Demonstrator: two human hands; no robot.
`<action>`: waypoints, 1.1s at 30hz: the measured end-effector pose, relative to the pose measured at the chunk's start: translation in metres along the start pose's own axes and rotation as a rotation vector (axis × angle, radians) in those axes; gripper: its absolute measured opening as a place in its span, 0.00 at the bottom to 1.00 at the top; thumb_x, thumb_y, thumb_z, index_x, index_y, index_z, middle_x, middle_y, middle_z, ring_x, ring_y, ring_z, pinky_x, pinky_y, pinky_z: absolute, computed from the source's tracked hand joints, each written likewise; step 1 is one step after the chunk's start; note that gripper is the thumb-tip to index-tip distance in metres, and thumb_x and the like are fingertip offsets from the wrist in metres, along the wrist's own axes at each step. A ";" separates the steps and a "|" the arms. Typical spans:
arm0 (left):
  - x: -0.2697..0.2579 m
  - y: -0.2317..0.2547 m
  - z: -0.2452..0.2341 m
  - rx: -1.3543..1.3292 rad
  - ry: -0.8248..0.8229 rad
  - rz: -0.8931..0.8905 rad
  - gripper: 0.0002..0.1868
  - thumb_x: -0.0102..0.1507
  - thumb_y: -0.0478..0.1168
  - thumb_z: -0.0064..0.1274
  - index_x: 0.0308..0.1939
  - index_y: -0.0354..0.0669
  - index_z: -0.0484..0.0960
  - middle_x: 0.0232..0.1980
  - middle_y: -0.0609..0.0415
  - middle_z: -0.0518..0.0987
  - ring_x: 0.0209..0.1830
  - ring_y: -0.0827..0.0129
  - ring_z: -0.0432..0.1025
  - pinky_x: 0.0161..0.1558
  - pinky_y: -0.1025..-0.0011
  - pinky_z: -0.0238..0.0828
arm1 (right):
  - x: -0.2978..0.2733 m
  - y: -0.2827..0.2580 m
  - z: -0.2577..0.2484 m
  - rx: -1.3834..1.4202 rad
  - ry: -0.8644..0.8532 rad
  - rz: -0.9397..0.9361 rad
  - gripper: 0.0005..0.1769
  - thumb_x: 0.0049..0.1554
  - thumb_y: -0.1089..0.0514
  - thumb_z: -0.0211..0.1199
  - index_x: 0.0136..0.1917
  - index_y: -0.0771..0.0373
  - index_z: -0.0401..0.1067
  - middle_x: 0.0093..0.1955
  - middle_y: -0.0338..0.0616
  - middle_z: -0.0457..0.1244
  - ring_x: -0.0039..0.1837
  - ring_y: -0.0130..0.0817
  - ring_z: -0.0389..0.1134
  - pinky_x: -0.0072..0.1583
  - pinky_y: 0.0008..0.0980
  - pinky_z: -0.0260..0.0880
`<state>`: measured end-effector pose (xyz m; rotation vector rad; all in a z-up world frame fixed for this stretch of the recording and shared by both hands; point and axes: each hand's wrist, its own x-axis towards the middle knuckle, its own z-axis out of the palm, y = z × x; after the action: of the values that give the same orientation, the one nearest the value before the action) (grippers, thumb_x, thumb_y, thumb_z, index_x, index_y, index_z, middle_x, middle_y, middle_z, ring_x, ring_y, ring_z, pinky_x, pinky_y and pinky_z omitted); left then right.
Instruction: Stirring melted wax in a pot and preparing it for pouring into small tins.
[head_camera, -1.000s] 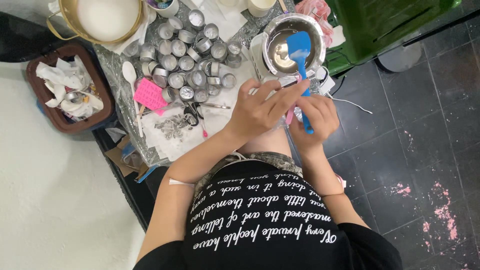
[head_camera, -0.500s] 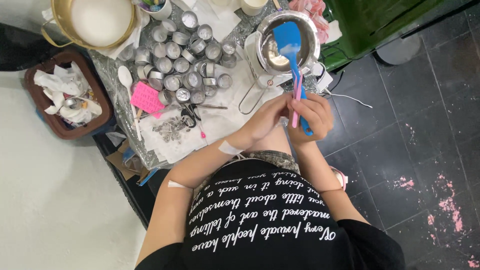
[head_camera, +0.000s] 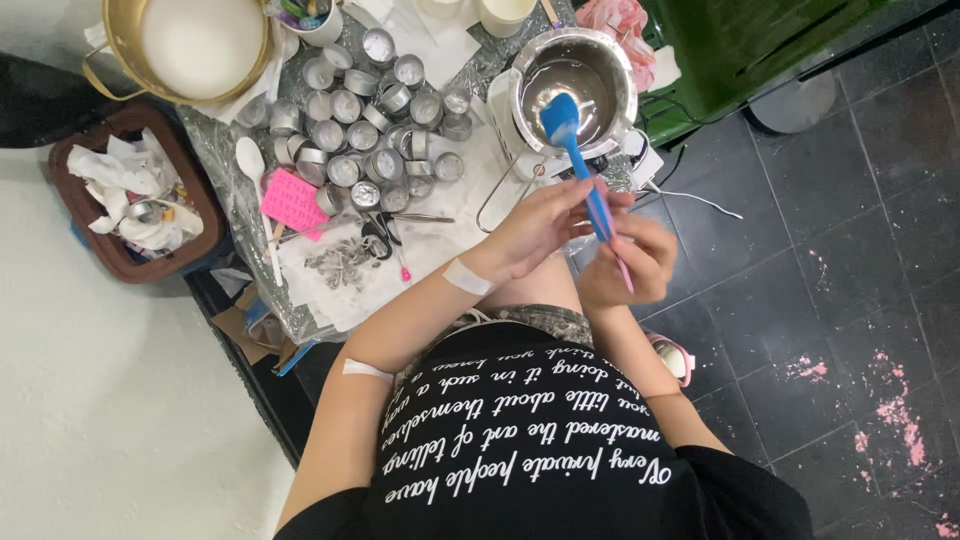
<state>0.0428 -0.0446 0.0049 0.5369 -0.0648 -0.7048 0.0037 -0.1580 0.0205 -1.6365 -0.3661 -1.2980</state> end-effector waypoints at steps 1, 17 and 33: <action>0.000 0.000 0.000 0.000 0.000 -0.001 0.17 0.76 0.49 0.43 0.57 0.39 0.75 0.64 0.47 0.80 0.62 0.65 0.75 0.65 0.61 0.67 | 0.003 0.000 -0.002 -0.001 0.001 0.001 0.10 0.63 0.56 0.66 0.48 0.63 0.69 0.46 0.55 0.65 0.46 0.47 0.70 0.49 0.38 0.74; -0.072 0.026 0.000 0.372 0.063 0.061 0.18 0.77 0.49 0.38 0.59 0.38 0.73 0.33 0.59 0.70 0.34 0.79 0.63 0.37 0.79 0.59 | 0.090 0.099 -0.006 0.115 -0.450 0.527 0.10 0.66 0.73 0.68 0.56 0.69 0.69 0.50 0.46 0.68 0.51 0.30 0.72 0.51 0.29 0.74; -0.099 0.057 -0.007 0.473 0.212 -0.001 0.22 0.74 0.47 0.39 0.60 0.32 0.77 0.29 0.63 0.66 0.27 0.82 0.58 0.30 0.81 0.52 | 0.096 0.117 0.050 -0.352 -0.918 -0.085 0.10 0.56 0.59 0.77 0.45 0.57 0.75 0.43 0.31 0.68 0.52 0.36 0.63 0.59 0.40 0.54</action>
<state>0.0032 0.0572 0.0388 1.0626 -0.0323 -0.6301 0.1537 -0.2033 0.0481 -2.4908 -0.7855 -0.6038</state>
